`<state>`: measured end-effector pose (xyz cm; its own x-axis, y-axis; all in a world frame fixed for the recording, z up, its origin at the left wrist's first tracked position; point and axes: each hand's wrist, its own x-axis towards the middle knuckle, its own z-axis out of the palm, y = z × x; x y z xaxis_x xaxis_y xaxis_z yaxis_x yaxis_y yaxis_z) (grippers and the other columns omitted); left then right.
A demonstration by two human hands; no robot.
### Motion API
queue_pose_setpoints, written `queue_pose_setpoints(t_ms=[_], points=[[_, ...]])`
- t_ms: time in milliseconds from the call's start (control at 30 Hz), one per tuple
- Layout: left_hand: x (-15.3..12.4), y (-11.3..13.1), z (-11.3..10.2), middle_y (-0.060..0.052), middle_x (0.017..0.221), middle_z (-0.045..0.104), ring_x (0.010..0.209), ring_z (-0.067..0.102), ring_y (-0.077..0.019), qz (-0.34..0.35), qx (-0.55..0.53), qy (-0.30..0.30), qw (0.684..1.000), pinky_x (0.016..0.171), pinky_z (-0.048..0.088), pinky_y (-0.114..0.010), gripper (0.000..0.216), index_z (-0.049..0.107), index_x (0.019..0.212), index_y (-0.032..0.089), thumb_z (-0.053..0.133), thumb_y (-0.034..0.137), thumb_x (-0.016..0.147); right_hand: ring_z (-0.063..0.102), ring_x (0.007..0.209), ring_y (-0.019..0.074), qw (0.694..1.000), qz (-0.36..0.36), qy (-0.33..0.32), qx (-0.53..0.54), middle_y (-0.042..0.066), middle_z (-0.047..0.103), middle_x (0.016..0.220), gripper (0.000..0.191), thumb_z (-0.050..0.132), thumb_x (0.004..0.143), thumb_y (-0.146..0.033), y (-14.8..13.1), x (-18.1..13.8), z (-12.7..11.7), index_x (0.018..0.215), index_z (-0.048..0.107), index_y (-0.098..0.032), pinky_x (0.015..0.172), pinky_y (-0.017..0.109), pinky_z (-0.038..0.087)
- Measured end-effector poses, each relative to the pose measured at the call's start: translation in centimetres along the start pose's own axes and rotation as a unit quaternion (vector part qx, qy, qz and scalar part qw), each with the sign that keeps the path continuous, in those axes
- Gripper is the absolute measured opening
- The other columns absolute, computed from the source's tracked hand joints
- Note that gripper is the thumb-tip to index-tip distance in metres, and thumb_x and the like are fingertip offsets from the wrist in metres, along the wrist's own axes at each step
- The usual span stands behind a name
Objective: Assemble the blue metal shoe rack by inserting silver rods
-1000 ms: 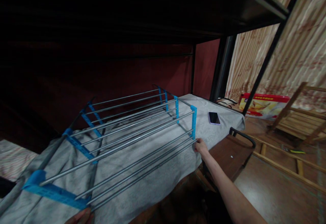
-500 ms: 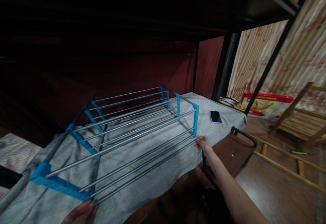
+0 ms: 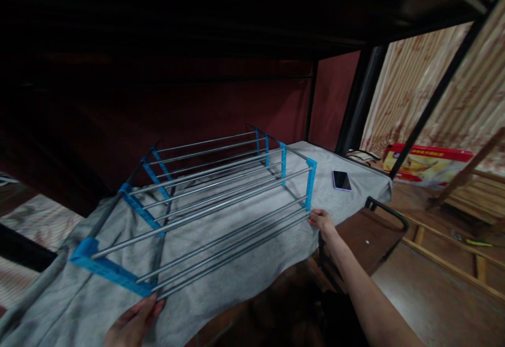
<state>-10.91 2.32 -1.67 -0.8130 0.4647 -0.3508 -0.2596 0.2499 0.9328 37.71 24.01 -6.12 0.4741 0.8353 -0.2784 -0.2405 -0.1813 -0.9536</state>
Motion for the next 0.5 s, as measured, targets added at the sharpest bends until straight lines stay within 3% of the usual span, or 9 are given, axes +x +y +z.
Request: queue_pose_setpoints(t_ms=[100, 267, 400, 500], points=[[-0.1, 0.0, -0.1, -0.001, 0.057, 0.067, 0.052, 0.065, -0.0128, -0.101, -0.046, -0.023, 0.994, 0.053, 0.054, -0.018, 0.018, 0.063, 0.068, 0.016, 0.064, -0.002, 0.07, 0.057, 0.056, 0.0096, 1.0, -0.006, 0.001, -0.008, -0.004, 0.055, 0.061, 0.031, 0.08, 0.059, -0.02, 0.1, 0.1, -0.1, 0.077, 0.054, -0.019, 0.053, 0.022, 0.055], [-0.2, -0.1, 0.1, 0.001, 0.054, 0.063, 0.049, 0.062, -0.0107, -0.073, -0.064, -0.014, 0.995, 0.053, 0.051, -0.018, 0.022, 0.061, 0.071, 0.013, 0.061, -0.009, 0.069, 0.058, 0.06, 0.0082, 0.999, -0.008, -0.005, -0.046, -0.004, 0.058, 0.069, 0.013, 0.068, 0.08, -0.02, 0.3, 0.1, -0.4, 0.08, 0.057, -0.015, 0.057, 0.022, 0.053], [-0.8, 0.0, 0.2, 0.0, 0.055, 0.062, 0.049, 0.061, -0.01, -0.053, -0.057, -0.016, 0.997, 0.055, 0.05, -0.02, 0.021, 0.059, 0.069, 0.012, 0.059, -0.008, 0.07, 0.06, 0.06, 0.0105, 0.997, -0.016, -0.001, -0.07, -0.004, 0.058, 0.064, 0.014, 0.066, 0.069, -0.011, 0.4, 0.3, -0.5, 0.076, 0.056, -0.018, 0.061, 0.021, 0.054], [-1.3, 0.0, 0.2, 0.0, 0.055, 0.06, 0.05, 0.059, -0.0097, -0.001, 0.006, -0.032, 0.999, 0.057, 0.05, -0.022, 0.017, 0.058, 0.067, 0.013, 0.06, -0.004, 0.069, 0.061, 0.059, 0.013, 0.996, -0.018, 0.001, -0.088, -0.003, 0.057, 0.06, 0.016, 0.065, 0.062, -0.014, 0.4, 0.4, -0.7, 0.074, 0.056, -0.02, 0.061, 0.021, 0.054]])
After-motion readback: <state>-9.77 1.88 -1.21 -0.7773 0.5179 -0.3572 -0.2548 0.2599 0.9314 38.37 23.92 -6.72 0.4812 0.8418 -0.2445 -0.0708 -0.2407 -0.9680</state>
